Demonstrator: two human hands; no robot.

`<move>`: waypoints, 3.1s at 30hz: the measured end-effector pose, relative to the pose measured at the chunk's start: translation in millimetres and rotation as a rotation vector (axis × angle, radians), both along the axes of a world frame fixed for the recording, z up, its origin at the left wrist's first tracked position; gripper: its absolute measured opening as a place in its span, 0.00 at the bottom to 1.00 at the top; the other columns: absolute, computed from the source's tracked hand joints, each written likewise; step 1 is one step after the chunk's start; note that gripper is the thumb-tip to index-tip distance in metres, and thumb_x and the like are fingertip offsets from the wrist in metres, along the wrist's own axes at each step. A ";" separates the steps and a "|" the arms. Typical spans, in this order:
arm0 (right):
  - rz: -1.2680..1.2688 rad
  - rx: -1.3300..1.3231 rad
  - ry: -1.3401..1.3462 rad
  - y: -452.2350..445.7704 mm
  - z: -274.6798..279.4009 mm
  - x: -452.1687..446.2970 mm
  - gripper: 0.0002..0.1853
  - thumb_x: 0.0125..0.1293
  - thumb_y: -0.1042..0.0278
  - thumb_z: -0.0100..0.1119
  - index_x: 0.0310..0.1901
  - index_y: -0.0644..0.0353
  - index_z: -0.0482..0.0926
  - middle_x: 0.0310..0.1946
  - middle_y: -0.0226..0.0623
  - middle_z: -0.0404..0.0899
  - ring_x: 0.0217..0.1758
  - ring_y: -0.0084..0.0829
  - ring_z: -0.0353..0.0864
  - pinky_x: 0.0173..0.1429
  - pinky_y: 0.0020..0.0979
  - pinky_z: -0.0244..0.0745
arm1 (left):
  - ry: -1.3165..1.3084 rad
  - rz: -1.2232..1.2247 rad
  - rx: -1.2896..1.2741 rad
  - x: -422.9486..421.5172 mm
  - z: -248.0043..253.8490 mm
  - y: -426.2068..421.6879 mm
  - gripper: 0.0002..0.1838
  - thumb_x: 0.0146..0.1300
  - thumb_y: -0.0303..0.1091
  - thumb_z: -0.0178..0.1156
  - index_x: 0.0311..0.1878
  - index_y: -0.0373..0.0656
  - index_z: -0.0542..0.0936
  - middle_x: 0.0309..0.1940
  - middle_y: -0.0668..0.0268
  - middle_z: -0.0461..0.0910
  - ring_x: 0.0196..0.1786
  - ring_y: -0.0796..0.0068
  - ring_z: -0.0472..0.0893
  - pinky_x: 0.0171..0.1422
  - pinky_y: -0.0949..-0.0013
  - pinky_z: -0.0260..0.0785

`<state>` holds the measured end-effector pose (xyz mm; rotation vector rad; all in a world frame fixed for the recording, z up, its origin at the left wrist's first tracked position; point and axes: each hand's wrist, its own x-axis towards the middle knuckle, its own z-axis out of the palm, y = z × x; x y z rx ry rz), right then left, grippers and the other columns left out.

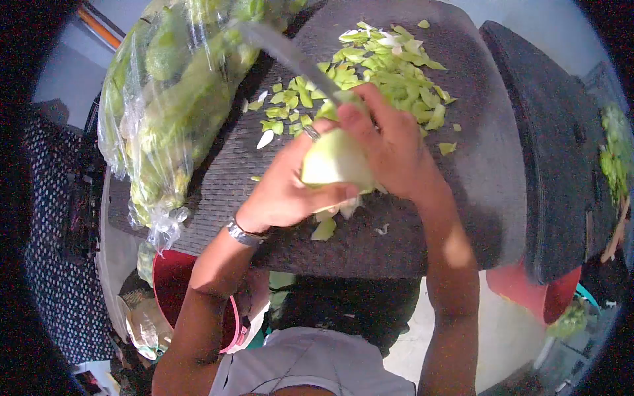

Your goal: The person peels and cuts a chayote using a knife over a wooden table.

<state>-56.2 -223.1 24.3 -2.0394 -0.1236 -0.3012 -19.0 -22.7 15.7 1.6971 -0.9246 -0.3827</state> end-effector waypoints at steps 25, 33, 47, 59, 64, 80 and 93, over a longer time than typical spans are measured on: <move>-0.035 0.367 0.374 14.5 23.0 -11.2 0.32 0.73 0.48 0.66 0.67 0.63 0.73 0.39 0.37 0.85 0.24 0.17 0.75 0.29 0.23 0.69 | 0.550 0.083 -0.255 47.8 1.5 34.3 0.25 0.54 0.26 0.80 0.53 0.42 0.80 0.41 0.67 0.87 0.38 0.80 0.85 0.31 0.76 0.73; 0.027 0.592 0.346 43.0 7.1 -13.8 0.22 0.76 0.53 0.64 0.58 0.63 0.78 0.35 0.35 0.86 0.22 0.17 0.76 0.28 0.26 0.71 | 0.751 0.319 -0.584 33.1 0.2 12.0 0.17 0.68 0.37 0.68 0.55 0.39 0.82 0.46 0.61 0.88 0.44 0.67 0.87 0.51 0.64 0.80; 0.016 0.461 0.336 38.5 17.6 -24.8 0.24 0.78 0.73 0.54 0.73 0.60 0.66 0.34 0.37 0.83 0.21 0.21 0.77 0.24 0.25 0.72 | 1.113 0.188 -0.857 63.7 -4.4 37.1 0.30 0.78 0.55 0.50 0.64 0.36 0.76 0.58 0.43 0.83 0.57 0.39 0.85 0.63 0.35 0.78; 0.122 0.165 0.507 52.2 38.9 -33.4 0.40 0.73 0.77 0.55 0.84 0.44 0.57 0.27 0.29 0.80 0.16 0.17 0.69 0.23 0.25 0.69 | 1.015 0.466 -0.947 67.9 -2.9 40.0 0.25 0.77 0.53 0.53 0.57 0.41 0.83 0.48 0.63 0.88 0.50 0.65 0.88 0.59 0.57 0.80; 0.112 0.262 0.553 49.6 45.8 -34.7 0.40 0.72 0.78 0.54 0.84 0.44 0.59 0.26 0.26 0.78 0.16 0.16 0.68 0.23 0.24 0.67 | 1.062 0.415 -0.943 67.4 -5.4 36.5 0.26 0.77 0.53 0.54 0.58 0.39 0.83 0.49 0.62 0.88 0.51 0.64 0.88 0.60 0.57 0.81; 0.006 0.071 0.543 51.5 27.5 -68.9 0.39 0.74 0.72 0.56 0.84 0.44 0.57 0.42 0.54 0.86 0.41 0.42 0.85 0.49 0.40 0.80 | 1.032 0.354 -0.840 57.2 -11.8 23.7 0.23 0.77 0.51 0.57 0.56 0.39 0.83 0.48 0.62 0.89 0.48 0.66 0.88 0.58 0.61 0.81; 0.062 0.143 0.446 53.3 7.7 -71.5 0.38 0.75 0.72 0.55 0.84 0.49 0.55 0.64 0.64 0.79 0.70 0.61 0.77 0.70 0.46 0.74 | 1.026 0.300 -0.722 45.9 -15.7 10.0 0.25 0.78 0.54 0.56 0.54 0.38 0.82 0.45 0.55 0.88 0.47 0.59 0.90 0.59 0.55 0.83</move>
